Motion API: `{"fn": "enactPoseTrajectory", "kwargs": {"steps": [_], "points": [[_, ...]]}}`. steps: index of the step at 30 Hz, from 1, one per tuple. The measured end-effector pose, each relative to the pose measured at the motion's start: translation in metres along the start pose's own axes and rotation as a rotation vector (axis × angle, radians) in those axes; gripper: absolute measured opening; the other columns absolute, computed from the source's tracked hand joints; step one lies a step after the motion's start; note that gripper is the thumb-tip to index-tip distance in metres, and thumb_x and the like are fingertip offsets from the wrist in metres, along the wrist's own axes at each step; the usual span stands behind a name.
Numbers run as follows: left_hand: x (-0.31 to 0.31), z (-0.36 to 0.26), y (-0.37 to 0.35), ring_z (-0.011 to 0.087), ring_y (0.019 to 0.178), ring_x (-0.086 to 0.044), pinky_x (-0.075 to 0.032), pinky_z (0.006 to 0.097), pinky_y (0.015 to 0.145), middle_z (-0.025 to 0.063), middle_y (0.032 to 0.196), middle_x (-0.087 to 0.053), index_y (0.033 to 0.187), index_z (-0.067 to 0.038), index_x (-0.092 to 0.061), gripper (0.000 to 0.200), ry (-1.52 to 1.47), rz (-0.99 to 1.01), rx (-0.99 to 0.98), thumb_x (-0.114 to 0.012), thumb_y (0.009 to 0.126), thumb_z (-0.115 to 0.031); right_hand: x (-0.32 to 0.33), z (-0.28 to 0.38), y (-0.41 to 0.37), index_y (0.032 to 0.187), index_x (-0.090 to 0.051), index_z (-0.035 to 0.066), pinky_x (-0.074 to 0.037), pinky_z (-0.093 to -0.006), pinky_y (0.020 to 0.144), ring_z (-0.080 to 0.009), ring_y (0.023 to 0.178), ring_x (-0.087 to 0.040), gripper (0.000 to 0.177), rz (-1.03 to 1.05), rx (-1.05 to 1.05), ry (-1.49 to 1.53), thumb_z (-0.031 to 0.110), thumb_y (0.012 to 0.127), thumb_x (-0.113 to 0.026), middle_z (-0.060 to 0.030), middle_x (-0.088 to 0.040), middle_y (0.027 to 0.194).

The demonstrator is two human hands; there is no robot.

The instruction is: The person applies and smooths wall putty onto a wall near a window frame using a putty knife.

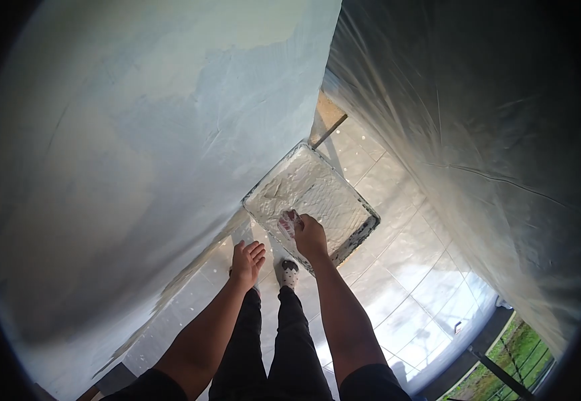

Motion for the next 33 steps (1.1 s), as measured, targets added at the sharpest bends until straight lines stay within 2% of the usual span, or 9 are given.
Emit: {"fn": "enactPoseTrajectory", "kwargs": {"steps": [2, 5, 15, 18, 21, 30, 33], "points": [[-0.006, -0.001, 0.007, 0.033, 0.148, -0.035, -0.022, 0.0437, 0.124, 0.0215, 0.158, -0.041, 0.155, 0.005, -0.031, 0.082, -0.031, 0.001, -0.005, -0.029, 0.103, -0.057, -0.011, -0.002, 0.008, 0.098, -0.063, 0.0, -0.05, -0.0502, 0.08, -0.0454, 0.091, -0.065, 0.021, -0.025, 0.086, -0.029, 0.021, 0.095, -0.062, -0.0248, -0.067, 0.093], [-0.013, 0.001, 0.013, 0.0331, 0.148, -0.036, -0.023, 0.0438, 0.124, 0.0217, 0.157, -0.041, 0.154, 0.006, -0.033, 0.082, -0.067, 0.02, 0.012, -0.028, 0.103, -0.057, -0.024, -0.01, 0.014, 0.099, -0.063, -0.001, -0.05, -0.0505, 0.08, -0.0463, 0.092, -0.064, 0.021, 0.001, 0.102, -0.046, 0.02, 0.096, -0.061, -0.0252, -0.067, 0.095], [-0.018, 0.009, 0.021, 0.0333, 0.147, -0.037, -0.024, 0.045, 0.124, 0.0234, 0.155, -0.043, 0.152, 0.008, -0.035, 0.083, -0.138, 0.043, 0.031, -0.027, 0.103, -0.059, -0.032, -0.006, 0.017, 0.098, -0.062, -0.001, -0.05, -0.0513, 0.08, -0.0476, 0.092, -0.063, 0.02, -0.006, 0.113, -0.031, 0.019, 0.095, -0.061, -0.0268, -0.066, 0.094], [-0.017, 0.006, 0.021, 0.0333, 0.147, -0.037, -0.025, 0.045, 0.124, 0.0231, 0.155, -0.044, 0.151, 0.007, -0.037, 0.083, -0.146, 0.059, 0.004, -0.029, 0.102, -0.06, -0.032, 0.0, 0.018, 0.099, -0.063, 0.0, -0.051, -0.0532, 0.083, -0.048, 0.097, -0.063, 0.021, 0.041, 0.081, -0.051, 0.019, 0.097, -0.057, -0.0273, -0.067, 0.099], [-0.018, 0.004, 0.02, 0.0329, 0.149, -0.034, -0.019, 0.0446, 0.125, 0.023, 0.158, -0.04, 0.154, 0.006, -0.032, 0.083, -0.155, 0.075, 0.014, -0.028, 0.102, -0.059, -0.035, 0.001, 0.019, 0.099, -0.063, 0.0, -0.05, -0.0533, 0.083, -0.0481, 0.097, -0.063, 0.021, 0.046, 0.102, -0.053, 0.02, 0.097, -0.056, -0.0272, -0.067, 0.098], [-0.022, 0.017, 0.018, 0.0326, 0.149, -0.036, -0.021, 0.0446, 0.124, 0.0229, 0.157, -0.041, 0.153, 0.007, -0.034, 0.085, -0.171, 0.105, 0.03, -0.028, 0.101, -0.06, -0.026, -0.009, 0.005, 0.098, -0.064, 0.0, -0.05, -0.0535, 0.083, -0.0481, 0.096, -0.063, 0.02, 0.034, 0.077, 0.014, 0.019, 0.096, -0.058, -0.0272, -0.067, 0.097], [-0.022, 0.016, 0.016, 0.0338, 0.146, -0.039, -0.026, 0.0457, 0.123, 0.0231, 0.154, -0.045, 0.149, 0.008, -0.039, 0.084, -0.19, 0.095, 0.028, -0.027, 0.102, -0.061, -0.023, -0.003, 0.003, 0.098, -0.064, 0.0, -0.05, -0.0532, 0.083, -0.0478, 0.096, -0.063, 0.02, 0.036, 0.102, 0.048, 0.018, 0.096, -0.058, -0.0274, -0.067, 0.097]]}}
Point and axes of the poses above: each hand's wrist, its own y-axis towards the middle knuckle, its own x-axis out of the back of the hand, z = x × y, the point moved 7 cm from there along y, towards the middle knuckle
